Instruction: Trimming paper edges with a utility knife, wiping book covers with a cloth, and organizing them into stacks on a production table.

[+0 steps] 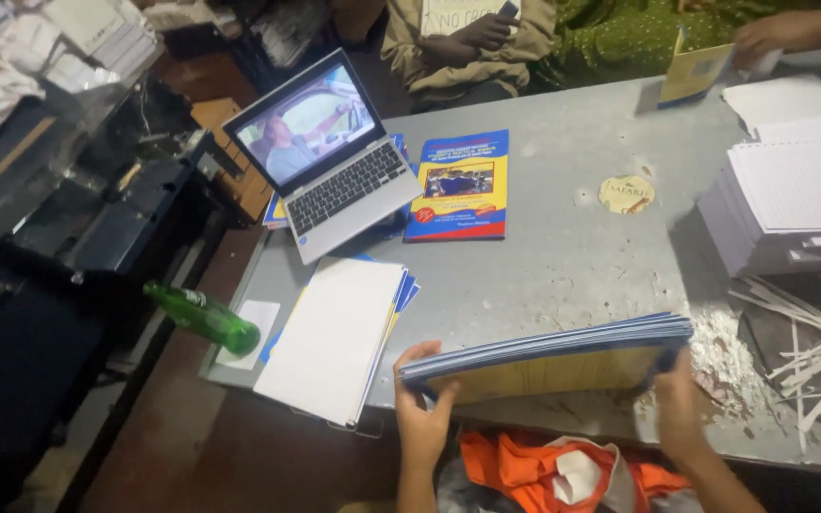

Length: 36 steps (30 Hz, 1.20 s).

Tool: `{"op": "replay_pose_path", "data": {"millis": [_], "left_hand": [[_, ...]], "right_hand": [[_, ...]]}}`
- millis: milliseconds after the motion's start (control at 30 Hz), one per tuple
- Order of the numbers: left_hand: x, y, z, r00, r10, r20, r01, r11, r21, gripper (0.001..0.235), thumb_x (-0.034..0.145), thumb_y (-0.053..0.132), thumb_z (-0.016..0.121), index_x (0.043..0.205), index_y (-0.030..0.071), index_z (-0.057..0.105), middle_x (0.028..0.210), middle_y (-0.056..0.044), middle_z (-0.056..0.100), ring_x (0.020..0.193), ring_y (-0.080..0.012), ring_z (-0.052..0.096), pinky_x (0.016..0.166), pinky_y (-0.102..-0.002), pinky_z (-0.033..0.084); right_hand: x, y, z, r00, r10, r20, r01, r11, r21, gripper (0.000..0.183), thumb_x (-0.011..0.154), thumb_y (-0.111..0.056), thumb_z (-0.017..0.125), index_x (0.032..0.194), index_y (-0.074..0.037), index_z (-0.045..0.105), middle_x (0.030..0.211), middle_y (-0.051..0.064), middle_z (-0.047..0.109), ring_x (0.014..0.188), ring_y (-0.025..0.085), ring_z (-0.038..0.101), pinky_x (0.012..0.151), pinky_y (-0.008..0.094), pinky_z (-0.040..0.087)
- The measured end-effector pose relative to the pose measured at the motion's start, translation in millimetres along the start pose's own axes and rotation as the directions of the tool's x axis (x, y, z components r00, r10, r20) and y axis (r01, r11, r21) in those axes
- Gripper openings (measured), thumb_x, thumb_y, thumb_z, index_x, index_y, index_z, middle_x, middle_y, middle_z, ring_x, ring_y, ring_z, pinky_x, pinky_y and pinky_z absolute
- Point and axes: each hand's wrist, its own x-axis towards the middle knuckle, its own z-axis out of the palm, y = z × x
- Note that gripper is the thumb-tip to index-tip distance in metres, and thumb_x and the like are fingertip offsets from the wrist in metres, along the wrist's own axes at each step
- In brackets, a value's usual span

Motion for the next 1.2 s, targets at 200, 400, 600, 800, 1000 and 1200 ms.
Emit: {"op": "replay_pose_path", "data": {"millis": [200, 400, 600, 800, 1000, 1200], "left_hand": [[1, -8, 2, 1.0, -0.008, -0.009, 0.007, 0.999, -0.034, 0.056, 0.082, 0.006, 0.08, 0.132, 0.008, 0.055, 0.129, -0.01, 0.064, 0.127, -0.0261, 0.061, 0.113, -0.038, 0.046], [-3, -30, -3, 1.0, 0.01, -0.001, -0.01, 0.997, -0.075, 0.05, 0.083, 0.005, 0.079, 0.128, 0.007, 0.057, 0.122, -0.011, 0.066, 0.119, -0.0268, 0.064, 0.109, -0.039, 0.051], [3, -48, 1, 0.999, 0.016, -0.052, -0.022, 0.992, -0.124, 0.047, 0.085, 0.021, 0.082, 0.125, 0.008, 0.06, 0.118, -0.01, 0.068, 0.115, -0.0254, 0.065, 0.104, -0.037, 0.051], [-4, -36, -6, 0.994, -0.101, -0.032, 0.097, 0.99, -0.105, 0.054, 0.08, 0.017, 0.085, 0.126, 0.012, 0.057, 0.121, -0.009, 0.066, 0.116, -0.025, 0.065, 0.104, -0.036, 0.053], [-3, -18, -2, 1.0, -0.012, -0.022, 0.01, 0.996, -0.092, 0.054, 0.084, 0.033, 0.083, 0.126, 0.01, 0.057, 0.121, -0.008, 0.064, 0.118, -0.0241, 0.062, 0.104, -0.037, 0.051], [5, -1, 2, 0.992, -0.099, -0.075, 0.084, 0.981, -0.174, 0.09, 0.082, 0.082, 0.051, 0.135, 0.008, 0.055, 0.123, -0.01, 0.07, 0.116, -0.0239, 0.066, 0.099, -0.041, 0.054]], "right_hand": [[10, 35, -8, 0.997, 0.029, 0.076, -0.033, 0.998, 0.048, 0.07, 0.096, -0.029, 0.044, 0.158, -0.002, 0.027, 0.156, 0.018, 0.044, 0.141, 0.03, 0.044, 0.114, 0.044, 0.038], [9, -2, -11, 0.987, -0.099, 0.129, 0.088, 0.992, 0.09, 0.072, 0.093, -0.032, 0.044, 0.155, 0.002, 0.031, 0.16, 0.019, 0.04, 0.143, 0.031, 0.044, 0.115, 0.044, 0.04], [12, -50, -23, 0.87, -0.49, 0.056, 0.471, 0.791, -0.391, 0.069, 0.097, -0.027, 0.05, 0.151, 0.012, 0.034, 0.162, 0.037, 0.032, 0.152, 0.05, 0.03, 0.125, 0.061, 0.026], [14, -40, -11, 0.668, -0.602, 0.438, 0.672, 0.235, -0.702, 0.066, 0.088, -0.023, 0.065, 0.148, 0.0, 0.052, 0.162, 0.024, 0.047, 0.156, 0.041, 0.038, 0.13, 0.058, 0.022], [17, -41, -15, 0.704, -0.552, 0.446, 0.641, 0.224, -0.734, 0.076, 0.081, -0.041, 0.067, 0.144, 0.0, 0.057, 0.16, 0.02, 0.054, 0.154, 0.037, 0.046, 0.134, 0.059, 0.027], [18, -45, -16, 0.987, -0.121, 0.102, 0.147, 0.936, -0.32, 0.084, 0.091, -0.026, 0.05, 0.161, 0.009, 0.018, 0.158, 0.031, 0.026, 0.146, 0.044, 0.027, 0.118, 0.058, 0.025]]}}
